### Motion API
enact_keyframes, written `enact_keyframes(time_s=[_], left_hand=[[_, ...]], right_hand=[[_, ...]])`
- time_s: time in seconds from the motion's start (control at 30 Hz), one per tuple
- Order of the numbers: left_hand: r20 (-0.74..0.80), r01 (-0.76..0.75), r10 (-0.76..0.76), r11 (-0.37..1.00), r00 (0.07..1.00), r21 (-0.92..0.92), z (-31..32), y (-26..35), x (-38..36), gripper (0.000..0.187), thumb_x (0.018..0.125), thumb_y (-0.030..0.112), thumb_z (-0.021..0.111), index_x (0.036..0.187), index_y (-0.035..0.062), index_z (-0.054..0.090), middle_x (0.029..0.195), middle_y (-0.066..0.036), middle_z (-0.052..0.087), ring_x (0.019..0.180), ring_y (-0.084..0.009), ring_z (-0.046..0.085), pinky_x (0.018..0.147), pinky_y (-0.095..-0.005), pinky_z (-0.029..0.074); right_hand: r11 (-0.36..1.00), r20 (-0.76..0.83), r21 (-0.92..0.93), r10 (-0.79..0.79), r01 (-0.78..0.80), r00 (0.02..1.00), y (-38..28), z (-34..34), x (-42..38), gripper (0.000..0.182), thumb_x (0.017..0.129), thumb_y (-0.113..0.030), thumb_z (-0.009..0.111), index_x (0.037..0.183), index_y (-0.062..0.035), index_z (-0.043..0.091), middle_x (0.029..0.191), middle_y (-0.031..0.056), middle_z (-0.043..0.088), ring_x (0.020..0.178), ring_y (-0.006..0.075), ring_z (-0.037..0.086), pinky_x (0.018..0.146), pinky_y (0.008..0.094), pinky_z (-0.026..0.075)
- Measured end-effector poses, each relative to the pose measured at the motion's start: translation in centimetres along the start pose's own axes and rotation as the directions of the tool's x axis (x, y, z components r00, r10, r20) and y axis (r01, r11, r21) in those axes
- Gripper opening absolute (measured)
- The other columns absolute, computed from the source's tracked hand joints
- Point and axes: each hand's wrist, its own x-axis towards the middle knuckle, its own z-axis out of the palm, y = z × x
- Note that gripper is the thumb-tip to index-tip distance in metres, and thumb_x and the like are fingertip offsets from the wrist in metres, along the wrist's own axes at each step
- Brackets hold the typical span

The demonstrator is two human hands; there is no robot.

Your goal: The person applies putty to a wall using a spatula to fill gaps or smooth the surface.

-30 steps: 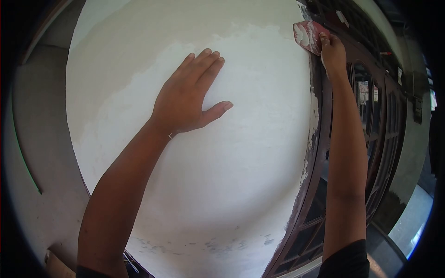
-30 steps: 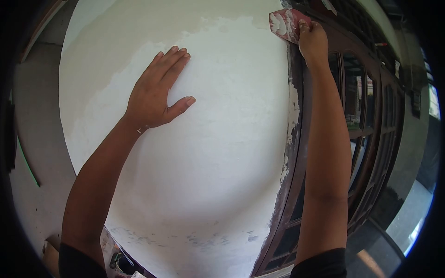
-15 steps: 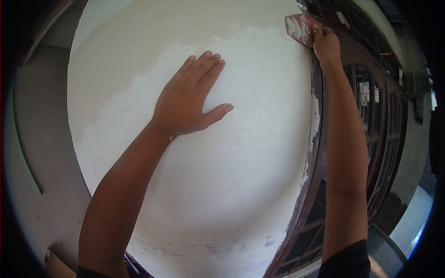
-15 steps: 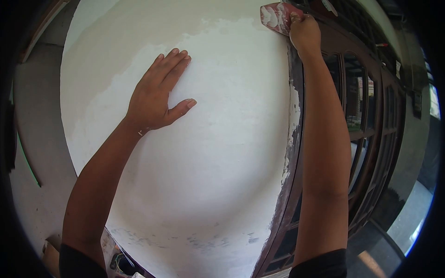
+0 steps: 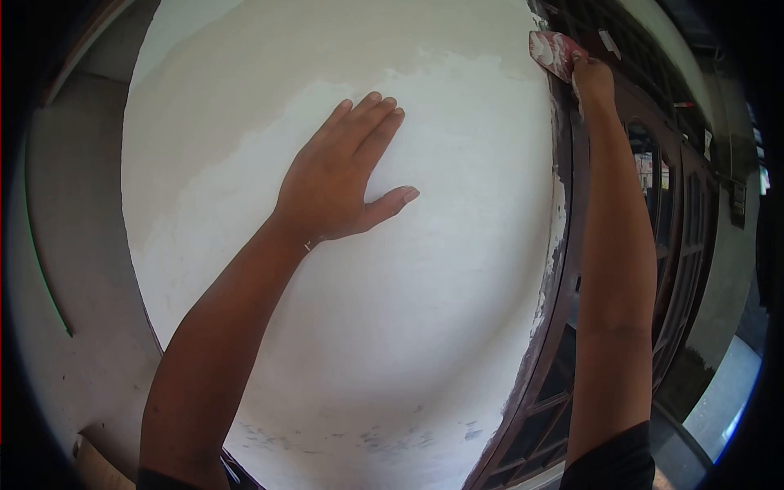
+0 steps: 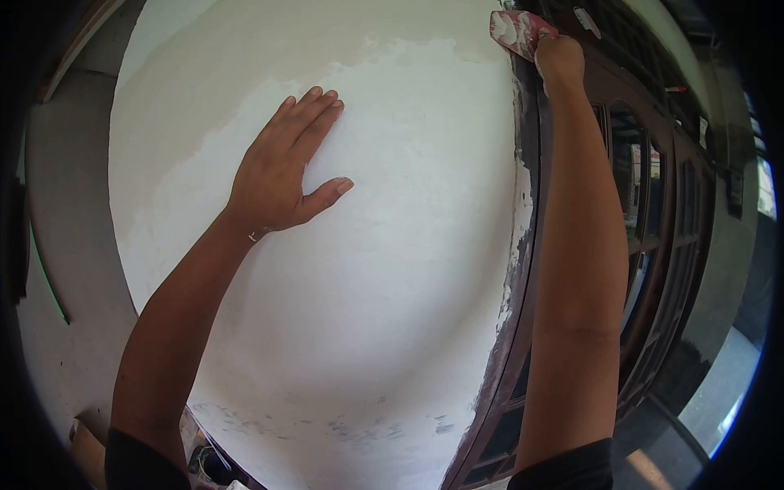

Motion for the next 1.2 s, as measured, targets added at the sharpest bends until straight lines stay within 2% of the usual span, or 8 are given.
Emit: enact_keyframes(time_s=[0.2,0.37,0.57,0.7,0.93,1.03,1.1,1.2], left_hand=[[0.005,0.002,-0.002,1.0,1.0,0.0,0.0,0.0,-0.1,0.072,0.083,0.036,0.071,0.139,-0.0028,0.048,0.142,-0.016,0.05,0.138,-0.0329,0.043,0.116,-0.0474,0.033],[0.009,0.003,-0.003,1.0,1.0,-0.003,0.0,0.0,0.0,0.071,0.083,0.036,0.071,0.139,-0.0031,0.048,0.142,-0.017,0.051,0.138,-0.0327,0.043,0.116,-0.0471,0.033],[0.006,0.001,-0.001,1.0,1.0,0.002,0.1,0.0,0.0,0.07,0.083,0.034,0.072,0.138,-0.0031,0.049,0.143,-0.016,0.05,0.138,-0.0325,0.042,0.116,-0.0469,0.032],[0.005,0.007,-0.007,1.0,1.0,0.001,0.1,-0.1,-0.1,0.07,0.083,0.035,0.071,0.138,-0.0033,0.049,0.143,-0.016,0.05,0.138,-0.0326,0.042,0.116,-0.047,0.033],[-0.013,0.003,-0.003,1.0,1.0,0.005,0.2,0.0,-0.1,0.07,0.084,0.036,0.07,0.137,-0.0034,0.049,0.142,-0.016,0.051,0.137,-0.0326,0.043,0.116,-0.0469,0.033],[-0.011,0.008,-0.008,1.0,1.0,0.002,0.1,0.0,-0.1,0.07,0.084,0.036,0.07,0.137,-0.0035,0.05,0.141,-0.017,0.051,0.137,-0.0326,0.044,0.116,-0.0469,0.033],[-0.011,0.002,-0.002,1.0,1.0,0.001,0.1,0.0,0.0,0.07,0.084,0.036,0.07,0.137,-0.0035,0.05,0.141,-0.017,0.051,0.137,-0.0327,0.044,0.116,-0.0469,0.033],[-0.012,-0.001,0.001,1.0,1.0,0.007,0.2,0.0,0.0,0.07,0.084,0.036,0.071,0.137,-0.0035,0.05,0.141,-0.017,0.051,0.137,-0.0327,0.044,0.115,-0.0468,0.034]], right_hand=[[0.922,0.108,0.369,0.085,-0.119,0.99,-0.9,0.9,-0.4,0.041,0.095,-0.031,0.063,0.109,0.007,0.067,0.086,0.012,0.069,0.07,0.0187,0.061,0.066,0.0331,0.046],[0.977,-0.065,-0.172,-0.141,0.128,0.988,0.6,1.4,0.6,0.042,0.096,-0.032,0.061,0.11,0.0076,0.067,0.088,0.0119,0.069,0.071,0.0185,0.061,0.069,0.0337,0.047],[0.954,0.021,0.3,0.024,-0.029,0.999,-3.2,2.0,-1.8,0.042,0.097,-0.03,0.06,0.111,0.0079,0.067,0.093,0.018,0.071,0.086,0.0264,0.067,0.079,0.0357,0.049],[0.967,-0.031,-0.17,-0.199,0.191,0.98,-2.6,3.7,-1.0,0.041,0.097,-0.03,0.06,0.112,0.007,0.067,0.097,0.0211,0.072,0.093,0.031,0.068,0.085,0.0356,0.048],[0.877,0.082,0.458,0.124,-0.148,0.989,-2.6,0.8,-2.3,0.038,0.097,-0.028,0.06,0.114,0.0064,0.064,0.078,0.0073,0.065,0.051,0.0147,0.052,0.049,0.0321,0.04],[0.942,0.191,0.337,-0.078,0.009,0.979,-4.3,1.2,-4.5,0.039,0.097,-0.03,0.06,0.111,0.0065,0.065,0.084,0.0104,0.068,0.063,0.0181,0.06,0.059,0.0337,0.047],[0.919,0.021,-0.223,-0.327,0.324,0.945,-3.3,1.7,-5.0,0.038,0.097,-0.029,0.058,0.113,0.0049,0.064,0.099,0.0189,0.072,0.089,0.0276,0.069,0.078,0.0364,0.051],[0.985,-0.015,-0.036,-0.168,0.167,0.986,-1.0,-0.1,-4.5,0.039,0.098,-0.03,0.058,0.113,0.0058,0.065,0.098,0.0174,0.071,0.088,0.0247,0.067,0.081,0.0361,0.05]])
